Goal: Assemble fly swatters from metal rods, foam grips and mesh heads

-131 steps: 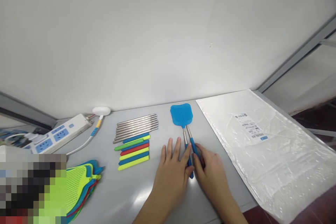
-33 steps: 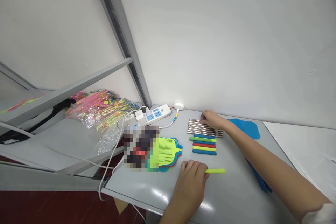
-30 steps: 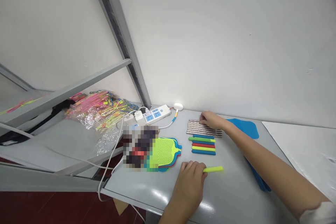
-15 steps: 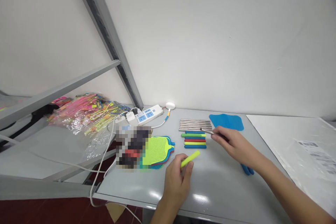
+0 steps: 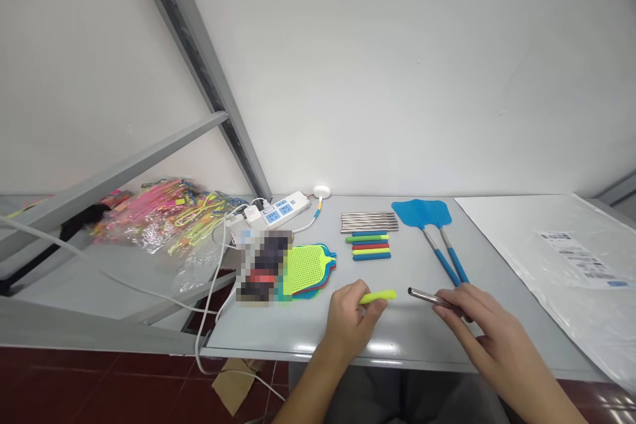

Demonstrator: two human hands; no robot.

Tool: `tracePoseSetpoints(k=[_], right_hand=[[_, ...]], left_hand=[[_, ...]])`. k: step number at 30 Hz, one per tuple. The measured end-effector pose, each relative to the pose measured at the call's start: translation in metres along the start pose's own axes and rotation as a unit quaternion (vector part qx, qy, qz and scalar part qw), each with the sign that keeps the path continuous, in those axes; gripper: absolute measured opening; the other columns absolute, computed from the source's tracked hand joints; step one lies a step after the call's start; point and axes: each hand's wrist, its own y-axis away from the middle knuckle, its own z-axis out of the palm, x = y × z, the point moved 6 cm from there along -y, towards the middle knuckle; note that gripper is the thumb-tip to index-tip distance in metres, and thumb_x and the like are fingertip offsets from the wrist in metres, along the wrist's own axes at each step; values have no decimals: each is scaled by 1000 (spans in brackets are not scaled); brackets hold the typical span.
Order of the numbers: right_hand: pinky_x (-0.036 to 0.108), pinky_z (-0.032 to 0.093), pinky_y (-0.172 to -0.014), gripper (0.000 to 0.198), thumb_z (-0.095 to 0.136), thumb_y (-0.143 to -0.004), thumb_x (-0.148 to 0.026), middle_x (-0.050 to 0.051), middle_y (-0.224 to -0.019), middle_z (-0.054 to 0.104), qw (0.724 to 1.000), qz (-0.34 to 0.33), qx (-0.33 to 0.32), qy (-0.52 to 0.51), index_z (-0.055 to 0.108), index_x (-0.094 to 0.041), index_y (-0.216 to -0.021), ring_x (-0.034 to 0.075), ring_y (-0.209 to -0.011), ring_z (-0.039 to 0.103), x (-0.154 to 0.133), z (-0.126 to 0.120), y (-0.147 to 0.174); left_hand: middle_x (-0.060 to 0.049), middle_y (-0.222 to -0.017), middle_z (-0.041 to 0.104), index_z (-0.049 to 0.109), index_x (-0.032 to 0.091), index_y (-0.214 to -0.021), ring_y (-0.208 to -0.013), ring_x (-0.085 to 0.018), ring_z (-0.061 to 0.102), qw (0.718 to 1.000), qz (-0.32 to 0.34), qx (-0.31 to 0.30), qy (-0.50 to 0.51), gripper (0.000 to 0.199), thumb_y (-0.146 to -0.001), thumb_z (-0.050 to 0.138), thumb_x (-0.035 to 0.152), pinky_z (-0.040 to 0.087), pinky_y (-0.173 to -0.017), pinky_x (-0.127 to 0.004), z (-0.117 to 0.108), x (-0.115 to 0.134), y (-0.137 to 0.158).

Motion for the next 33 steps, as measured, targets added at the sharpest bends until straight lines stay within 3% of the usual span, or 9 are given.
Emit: tracePoseSetpoints(k=[3, 6, 11, 17, 24, 28, 31, 33], right_hand=[[37, 50, -71, 16, 52, -93, -37, 7, -98, 61, 998, -2, 59, 23, 58, -31, -106, 25, -90, 59, 0, -10, 18], [39, 48, -72, 17, 52, -93, -36, 7, -97, 60, 995, -23, 73, 59, 59, -31, -108, 25, -89, 58, 7, -13, 29], [39, 47, -73, 23, 49, -95, -36, 7, -96, 60, 994, -49, 24, 92, 59, -31, -115, 23, -84, 58, 21, -4, 19], [36, 44, -71, 25, 43, -99, -32, 7, -89, 58, 988, -84, -39, 121, 63, -27, -112, 21, -78, 56, 13, 1, -13], [33, 36, -64, 26, 41, -99, -26, 5, -79, 56, 971, -156, -26, 177, 67, -25, -104, 18, -71, 51, 16, -1, -27], [33, 31, -63, 21, 45, -97, -22, 4, -76, 56, 958, -188, -26, 216, 66, -25, -97, 18, -70, 49, 8, 10, -27], [34, 30, -62, 17, 49, -94, -18, 4, -74, 56, 948, -218, -43, 226, 64, -24, -92, 19, -69, 49, -10, 27, -27], [34, 31, -62, 14, 51, -92, -15, 4, -74, 57, 948, -216, -49, 227, 64, -22, -93, 20, -68, 50, -18, 38, -28]], left_hand=[[5, -59, 33, 32, 21, -64, -54, -11, 34, 1000, 1, -15, -1, 42, -94, 41, 50, 25, -54, -26, 2, -2, -3], [5, -59, 33, 33, 21, -63, -55, -11, 35, 1000, -2, -22, -10, 41, -95, 40, 47, 26, -55, -26, 2, -1, -5], [4, -61, 38, 40, 20, -64, -58, -12, 39, 999, -13, -26, -28, 38, -93, 47, 43, 27, -55, -25, 2, 4, -7], [4, -61, 40, 41, 20, -66, -60, -13, 42, 993, -11, -46, -108, 37, -93, 50, 43, 27, -56, -26, 8, 9, -7], [2, -61, 48, 45, 21, -66, -59, -14, 45, 980, 36, -34, -193, 36, -94, 50, 42, 30, -56, -27, 10, 16, -8], [0, -62, 53, 49, 21, -68, -60, -16, 49, 966, 68, -50, -244, 35, -92, 52, 45, 32, -58, -29, 18, 17, -6], [-1, -64, 55, 53, 20, -72, -62, -17, 51, 964, 95, -75, -235, 31, -91, 54, 45, 34, -60, -29, 23, 19, -3], [-2, -69, 58, 56, 20, -79, -65, -17, 53, 979, 74, -68, -178, 26, -92, 53, 42, 37, -60, -28, 19, 19, -3]])
